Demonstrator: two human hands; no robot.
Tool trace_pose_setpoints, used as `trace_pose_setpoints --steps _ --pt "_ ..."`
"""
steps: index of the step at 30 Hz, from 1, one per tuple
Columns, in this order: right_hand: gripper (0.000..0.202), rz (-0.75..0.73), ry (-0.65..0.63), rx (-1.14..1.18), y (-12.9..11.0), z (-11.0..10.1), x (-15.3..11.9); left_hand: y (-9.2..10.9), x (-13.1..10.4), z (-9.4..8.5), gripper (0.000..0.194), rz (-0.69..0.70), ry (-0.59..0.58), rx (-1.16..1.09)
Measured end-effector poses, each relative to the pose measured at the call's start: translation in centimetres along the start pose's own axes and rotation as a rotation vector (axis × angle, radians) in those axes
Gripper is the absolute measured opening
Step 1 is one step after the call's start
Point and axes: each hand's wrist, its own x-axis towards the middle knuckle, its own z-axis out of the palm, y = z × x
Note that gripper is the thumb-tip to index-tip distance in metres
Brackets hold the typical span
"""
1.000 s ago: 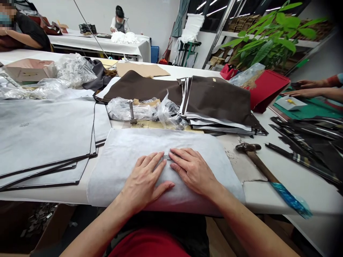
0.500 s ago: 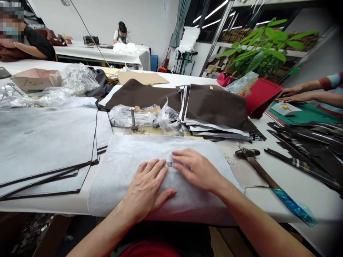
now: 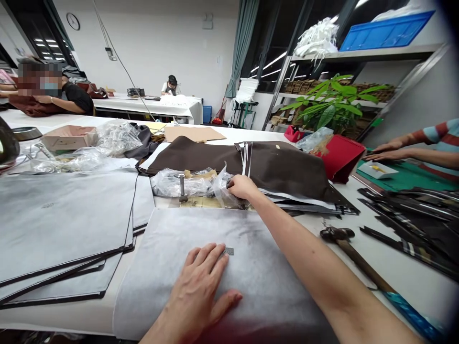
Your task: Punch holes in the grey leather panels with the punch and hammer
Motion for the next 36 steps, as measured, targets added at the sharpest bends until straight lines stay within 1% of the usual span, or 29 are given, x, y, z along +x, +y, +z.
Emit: trace_pose_setpoints --steps 2,6,12,16,19,21,23,25,27,28,30,32,33,34,36 --pt "0.019 0.007 0.034 0.127 0.9 0.2 -0.4 0.0 0.0 0.0 0.053 0.001 0.001 -0.004" --pt "0.023 0.049 0.074 0.44 2.3 0.2 -1.1 0.0 0.1 -0.1 0.052 -0.004 -0.004 -0.008" --pt "0.019 0.095 0.131 0.834 2.8 0.1 -2.0 0.0 0.0 -0.3 0.052 0.003 0.008 -0.015" --pt "0.018 0.12 0.129 0.992 2.9 -0.2 -2.4 0.0 -0.1 -0.4 0.052 0.008 0.011 -0.012" --pt "0.02 0.097 0.138 1.034 3.0 -0.8 -3.3 0.0 -0.1 -0.3 0.053 0.008 0.011 -0.009" --pt "0.023 0.06 0.14 1.039 2.9 -1.3 -4.6 -0.1 0.0 -0.2 0.052 0.007 0.007 -0.01" --pt "0.025 0.011 0.113 1.034 2.7 -1.5 -6.6 -0.1 0.0 -0.2 0.052 0.012 0.001 -0.011" --pt "0.027 -0.036 0.053 1.026 2.5 -1.4 -9.2 0.0 0.0 -0.3 0.053 0.016 -0.005 -0.009" --pt "0.025 -0.125 -0.034 0.956 2.2 -1.0 -12.1 0.1 0.0 -0.4 0.054 0.013 -0.012 -0.004" --pt "0.022 -0.202 -0.081 0.879 2.1 -0.8 -13.5 0.1 0.0 -0.5 0.054 0.011 -0.014 -0.002" --pt "0.015 -0.416 -0.173 0.628 1.9 -0.4 -15.7 0.2 0.1 -0.6 0.055 0.013 -0.019 0.002" --pt "0.019 -0.6 -0.221 0.354 1.7 0.1 -17.1 0.1 0.1 -0.6 0.056 0.025 -0.02 0.004" --pt "0.022 -0.649 -0.213 0.256 1.6 0.4 -17.6 0.1 0.1 -0.5 0.056 0.031 -0.017 0.004" --pt "0.024 -0.664 -0.182 0.198 1.6 0.8 -18.0 0.0 0.1 -0.4 0.057 0.035 -0.011 0.005" --pt "0.024 -0.625 -0.067 0.175 1.7 1.7 -18.7 -0.1 0.0 -0.2 0.058 0.035 0.005 0.006"
